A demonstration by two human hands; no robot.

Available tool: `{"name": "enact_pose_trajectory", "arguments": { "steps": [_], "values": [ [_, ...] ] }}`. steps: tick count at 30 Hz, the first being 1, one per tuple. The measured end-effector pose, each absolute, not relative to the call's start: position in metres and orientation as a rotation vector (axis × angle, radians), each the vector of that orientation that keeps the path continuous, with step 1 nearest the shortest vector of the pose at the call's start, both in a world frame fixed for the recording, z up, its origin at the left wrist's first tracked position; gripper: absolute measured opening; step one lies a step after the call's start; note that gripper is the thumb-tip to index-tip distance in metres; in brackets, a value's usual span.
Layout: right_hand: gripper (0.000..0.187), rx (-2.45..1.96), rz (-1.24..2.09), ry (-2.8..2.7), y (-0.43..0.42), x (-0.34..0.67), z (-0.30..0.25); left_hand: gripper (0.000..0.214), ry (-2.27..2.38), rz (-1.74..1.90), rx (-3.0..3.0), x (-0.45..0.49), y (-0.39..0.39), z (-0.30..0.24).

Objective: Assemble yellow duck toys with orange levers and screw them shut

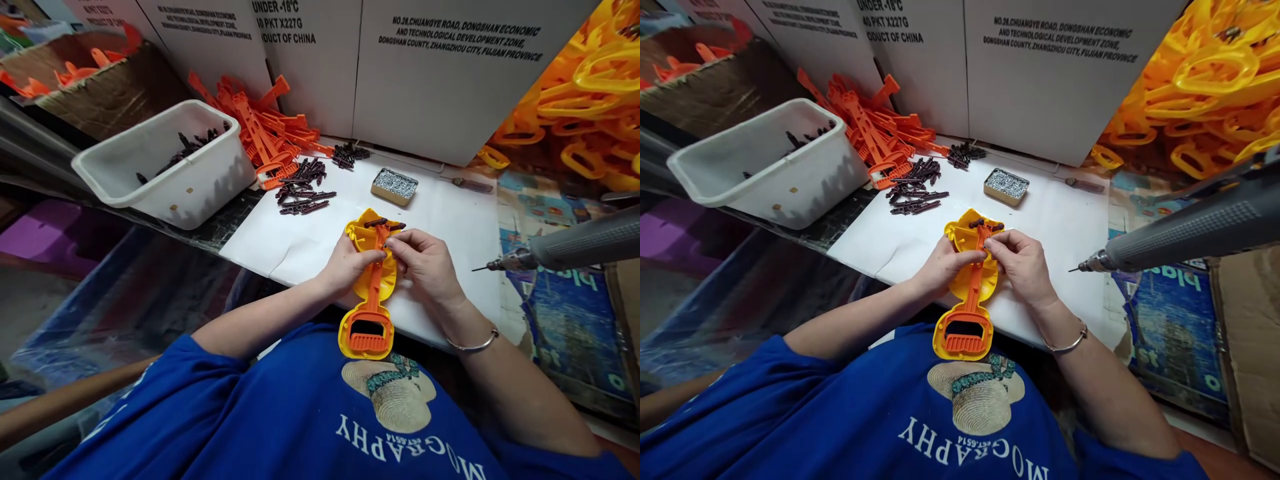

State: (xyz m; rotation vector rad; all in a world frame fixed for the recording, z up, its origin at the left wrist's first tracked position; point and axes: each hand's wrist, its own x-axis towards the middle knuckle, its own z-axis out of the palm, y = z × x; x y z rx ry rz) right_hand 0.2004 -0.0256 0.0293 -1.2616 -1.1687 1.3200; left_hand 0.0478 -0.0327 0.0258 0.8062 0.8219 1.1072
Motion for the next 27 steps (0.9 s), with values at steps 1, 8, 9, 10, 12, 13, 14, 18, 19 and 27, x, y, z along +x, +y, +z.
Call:
{"name": "enact_pose_trajectory", "arguments": {
  "steps": [1, 8, 9, 10, 12, 13, 14, 18, 19, 27],
  "values": [
    [0.025, -1.260, 1.301, -1.177, -0.026, 0.200, 0.028, 0.034, 0.817, 1.111, 0.803, 0.048, -0.033, 0.026],
    [0.011, -1.187, 0.897, -1.431, -0.032, 0.194, 0.015, 0.038, 0.812, 1.119, 0.784, 0.046, -0.032, 0.026],
    [0.011, -1.186, 0.811, -1.479, -0.033, 0.194, 0.013, 0.038, 0.805, 1.123, 0.787, 0.046, -0.032, 0.026],
    [0.010, -1.187, 0.741, -1.511, -0.034, 0.193, 0.012, 0.038, 0.797, 1.127, 0.791, 0.046, -0.032, 0.026],
    [0.011, -1.200, 0.687, -1.506, -0.034, 0.192, 0.010, 0.037, 0.788, 1.129, 0.797, 0.047, -0.032, 0.027],
    [0.012, -1.209, 0.701, -1.475, -0.034, 0.191, 0.009, 0.038, 0.789, 1.124, 0.798, 0.047, -0.032, 0.028],
    [0.013, -1.217, 0.733, -1.441, -0.034, 0.191, 0.009, 0.038, 0.792, 1.118, 0.796, 0.047, -0.032, 0.028],
    [0.014, -1.218, 0.806, -1.425, -0.034, 0.191, 0.009, 0.038, 0.803, 1.083, 0.787, 0.046, -0.033, 0.028],
    [0.014, -1.208, 0.777, -1.462, -0.034, 0.192, 0.010, 0.037, 0.803, 1.085, 0.784, 0.046, -0.033, 0.028],
    [0.012, -1.132, 0.556, -1.740, -0.032, 0.199, 0.017, 0.033, 0.823, 1.088, 0.726, 0.042, -0.037, 0.030]
  ]
}}
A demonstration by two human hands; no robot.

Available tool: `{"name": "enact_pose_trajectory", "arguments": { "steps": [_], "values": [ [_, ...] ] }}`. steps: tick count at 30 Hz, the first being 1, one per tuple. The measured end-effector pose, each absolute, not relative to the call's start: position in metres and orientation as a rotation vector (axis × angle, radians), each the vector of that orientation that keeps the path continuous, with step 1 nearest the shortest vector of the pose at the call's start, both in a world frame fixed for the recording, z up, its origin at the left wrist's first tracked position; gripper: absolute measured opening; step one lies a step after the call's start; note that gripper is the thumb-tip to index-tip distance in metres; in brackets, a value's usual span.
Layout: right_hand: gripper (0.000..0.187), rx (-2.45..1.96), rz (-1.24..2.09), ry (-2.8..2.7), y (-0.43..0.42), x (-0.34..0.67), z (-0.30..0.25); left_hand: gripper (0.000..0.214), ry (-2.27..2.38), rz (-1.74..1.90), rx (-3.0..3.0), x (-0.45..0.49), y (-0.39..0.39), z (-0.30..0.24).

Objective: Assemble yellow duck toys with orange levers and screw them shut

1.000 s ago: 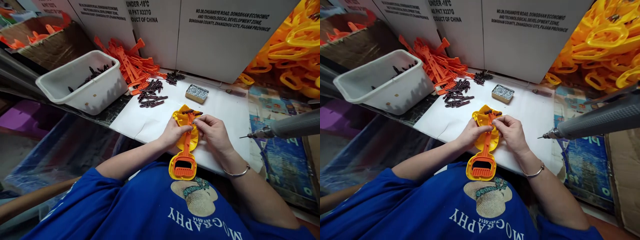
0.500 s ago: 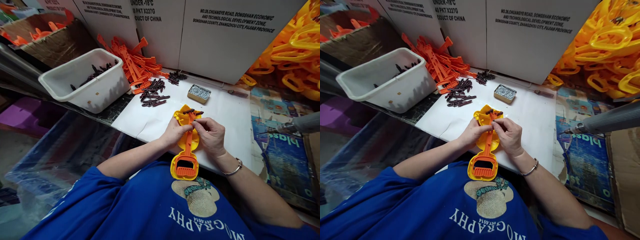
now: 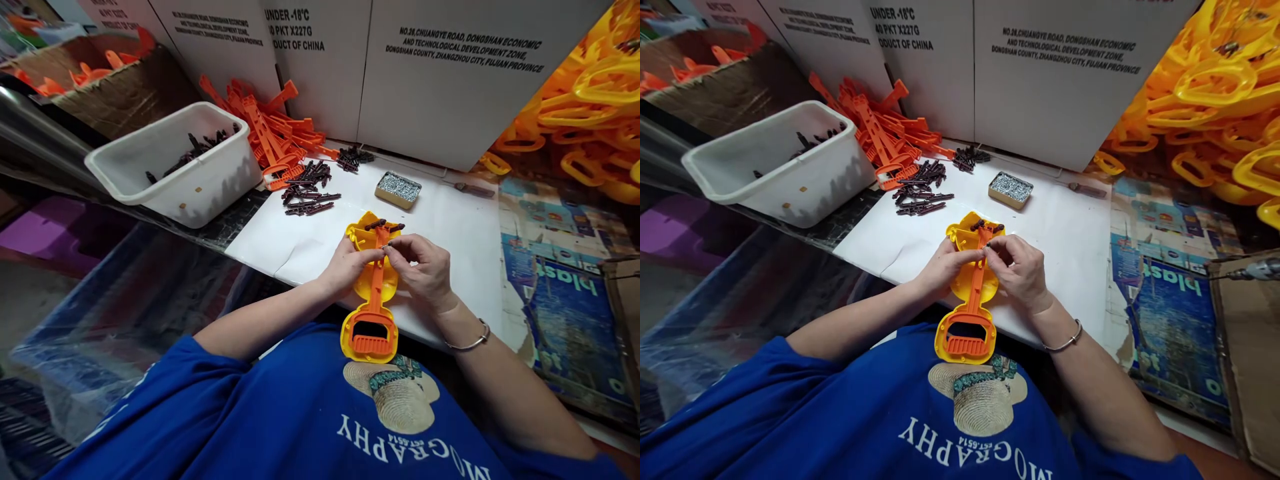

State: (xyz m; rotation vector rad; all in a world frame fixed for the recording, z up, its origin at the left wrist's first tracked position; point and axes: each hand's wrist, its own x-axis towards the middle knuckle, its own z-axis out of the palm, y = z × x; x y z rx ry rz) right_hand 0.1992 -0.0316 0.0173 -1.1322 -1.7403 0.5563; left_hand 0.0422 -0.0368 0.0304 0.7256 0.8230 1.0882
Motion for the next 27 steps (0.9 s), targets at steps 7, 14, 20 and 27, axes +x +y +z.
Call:
{"name": "enact_pose_trajectory", "arguments": {
  "steps": [7, 14, 20, 27],
  "values": [
    [0.019, -1.213, 0.839, -1.388, -0.033, 0.193, 0.013, 0.044, 0.786, 1.073, 0.850, 0.042, -0.036, 0.027],
    [0.014, -1.169, 0.645, -1.628, -0.031, 0.200, 0.016, 0.034, 0.788, 1.095, 0.821, 0.043, -0.035, 0.029],
    [0.006, -1.018, 0.604, -1.779, -0.027, 0.204, 0.023, 0.035, 0.807, 1.100, 0.828, 0.038, -0.038, 0.033],
    [0.010, -1.070, 0.693, -1.781, -0.029, 0.205, 0.021, 0.037, 0.792, 1.094, 0.891, 0.035, -0.039, 0.029]
  ]
}}
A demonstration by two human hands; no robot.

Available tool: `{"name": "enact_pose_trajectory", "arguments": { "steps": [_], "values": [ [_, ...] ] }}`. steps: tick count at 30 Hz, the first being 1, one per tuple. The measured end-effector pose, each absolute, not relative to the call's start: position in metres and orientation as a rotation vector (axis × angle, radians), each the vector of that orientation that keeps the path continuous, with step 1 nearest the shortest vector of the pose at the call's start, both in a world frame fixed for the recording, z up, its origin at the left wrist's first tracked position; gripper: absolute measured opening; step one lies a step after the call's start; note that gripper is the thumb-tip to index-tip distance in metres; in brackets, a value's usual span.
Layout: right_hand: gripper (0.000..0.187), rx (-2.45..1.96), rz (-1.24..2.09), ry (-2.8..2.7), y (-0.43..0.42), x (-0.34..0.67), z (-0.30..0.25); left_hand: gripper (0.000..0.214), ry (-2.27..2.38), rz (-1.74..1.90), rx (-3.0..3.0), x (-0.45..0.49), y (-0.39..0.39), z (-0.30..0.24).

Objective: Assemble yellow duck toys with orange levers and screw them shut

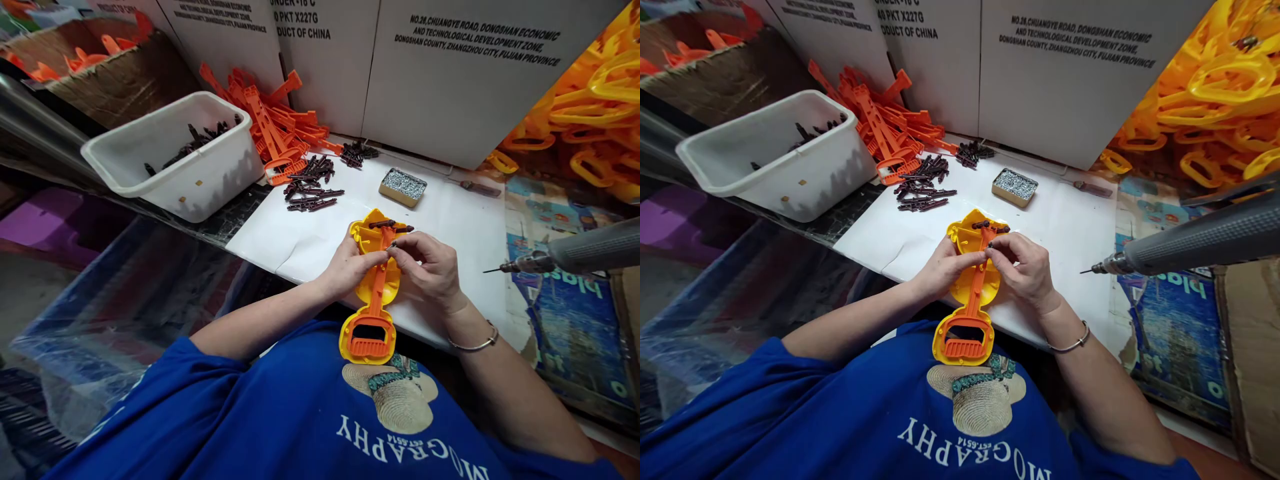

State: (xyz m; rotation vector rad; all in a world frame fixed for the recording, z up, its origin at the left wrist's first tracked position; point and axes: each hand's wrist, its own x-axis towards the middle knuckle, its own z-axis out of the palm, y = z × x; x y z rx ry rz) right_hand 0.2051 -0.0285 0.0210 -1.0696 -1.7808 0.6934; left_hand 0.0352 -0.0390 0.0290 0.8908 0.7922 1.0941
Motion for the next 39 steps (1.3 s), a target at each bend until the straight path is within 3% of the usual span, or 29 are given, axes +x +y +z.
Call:
{"name": "enact_pose_trajectory", "arguments": {
  "steps": [9, 15, 20, 24, 27, 34, 39],
  "values": [
    [0.015, -1.208, 0.876, -1.499, -0.031, 0.200, 0.012, 0.039, 0.783, 1.055, 0.864, 0.035, -0.036, 0.030],
    [0.004, -1.021, 0.519, -1.830, -0.028, 0.204, 0.015, 0.029, 0.784, 1.010, 0.791, 0.034, -0.035, 0.035],
    [0.013, -0.841, 0.146, -2.070, -0.028, 0.211, 0.016, 0.028, 0.790, 0.938, 0.756, 0.030, -0.036, 0.035],
    [0.010, -0.766, -0.097, -2.150, -0.030, 0.211, 0.014, 0.030, 0.779, 0.865, 0.760, 0.026, -0.038, 0.036],
    [0.004, -0.854, 0.047, -1.998, -0.030, 0.206, 0.013, 0.031, 0.797, 0.840, 0.749, 0.024, -0.040, 0.040],
    [0.009, -1.120, 0.616, -1.653, -0.030, 0.201, 0.009, 0.030, 0.767, 0.882, 0.834, 0.025, -0.037, 0.040],
    [0.011, -1.165, 0.707, -1.573, -0.031, 0.200, 0.014, 0.036, 0.736, 0.949, 0.940, 0.027, -0.030, 0.036]
  ]
}}
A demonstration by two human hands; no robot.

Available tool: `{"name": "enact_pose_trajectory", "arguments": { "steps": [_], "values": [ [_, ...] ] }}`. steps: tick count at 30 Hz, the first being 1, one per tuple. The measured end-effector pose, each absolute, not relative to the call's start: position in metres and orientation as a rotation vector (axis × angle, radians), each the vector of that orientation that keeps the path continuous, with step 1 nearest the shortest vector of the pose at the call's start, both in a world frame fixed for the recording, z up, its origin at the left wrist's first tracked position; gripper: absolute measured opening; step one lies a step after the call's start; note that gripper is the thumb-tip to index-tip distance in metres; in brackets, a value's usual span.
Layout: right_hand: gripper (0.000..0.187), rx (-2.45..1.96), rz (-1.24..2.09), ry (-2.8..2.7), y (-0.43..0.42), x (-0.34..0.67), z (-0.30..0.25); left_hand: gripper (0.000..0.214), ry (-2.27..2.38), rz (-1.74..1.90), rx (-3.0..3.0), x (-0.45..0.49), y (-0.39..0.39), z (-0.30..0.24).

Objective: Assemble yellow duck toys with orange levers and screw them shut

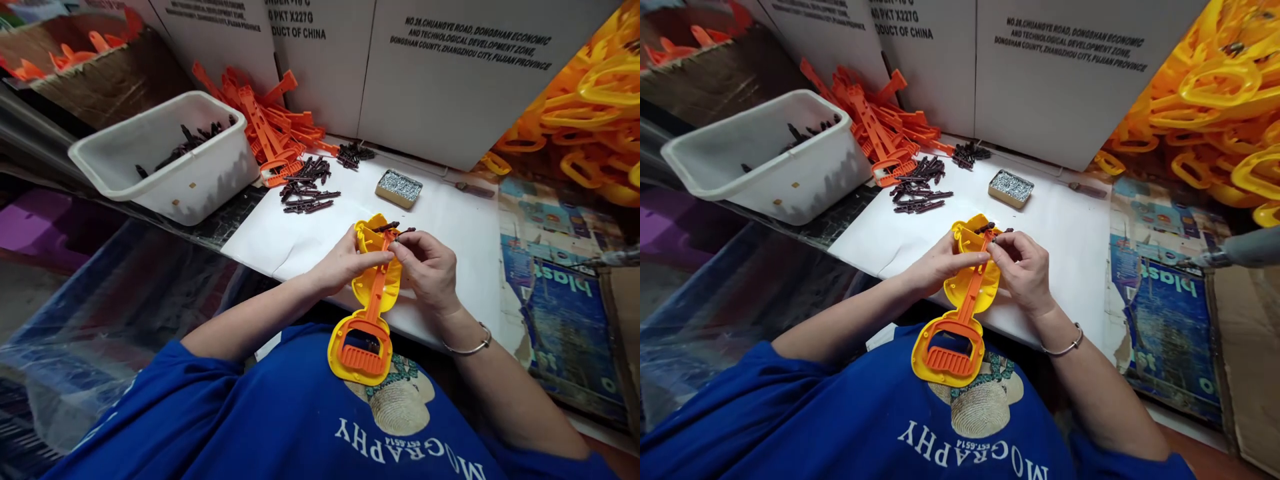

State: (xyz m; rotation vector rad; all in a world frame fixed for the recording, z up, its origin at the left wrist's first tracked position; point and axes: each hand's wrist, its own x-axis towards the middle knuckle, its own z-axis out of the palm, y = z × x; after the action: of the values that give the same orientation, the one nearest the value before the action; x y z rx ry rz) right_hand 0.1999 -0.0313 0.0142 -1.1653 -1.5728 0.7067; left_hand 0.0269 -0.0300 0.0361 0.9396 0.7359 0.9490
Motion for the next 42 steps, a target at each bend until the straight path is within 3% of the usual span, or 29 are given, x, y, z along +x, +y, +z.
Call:
{"name": "enact_pose_trajectory", "arguments": {
  "steps": [10, 16, 27, 42],
  "values": [
    [0.006, -1.141, 0.469, -1.583, -0.040, 0.181, 0.061, 0.060, 0.805, 1.344, 1.387, 0.030, -0.035, 0.040],
    [0.008, -1.100, 0.506, -1.515, -0.054, 0.168, 0.061, 0.067, 0.912, 1.584, 1.528, 0.034, -0.048, 0.033],
    [0.021, -1.054, 0.344, -1.820, -0.054, 0.177, 0.062, 0.067, 0.989, 1.584, 1.599, 0.028, -0.057, 0.031],
    [0.008, -0.964, -0.217, -1.761, -0.056, 0.154, 0.061, 0.074, 0.934, 1.574, 1.357, 0.039, -0.071, 0.014]
  ]
}}
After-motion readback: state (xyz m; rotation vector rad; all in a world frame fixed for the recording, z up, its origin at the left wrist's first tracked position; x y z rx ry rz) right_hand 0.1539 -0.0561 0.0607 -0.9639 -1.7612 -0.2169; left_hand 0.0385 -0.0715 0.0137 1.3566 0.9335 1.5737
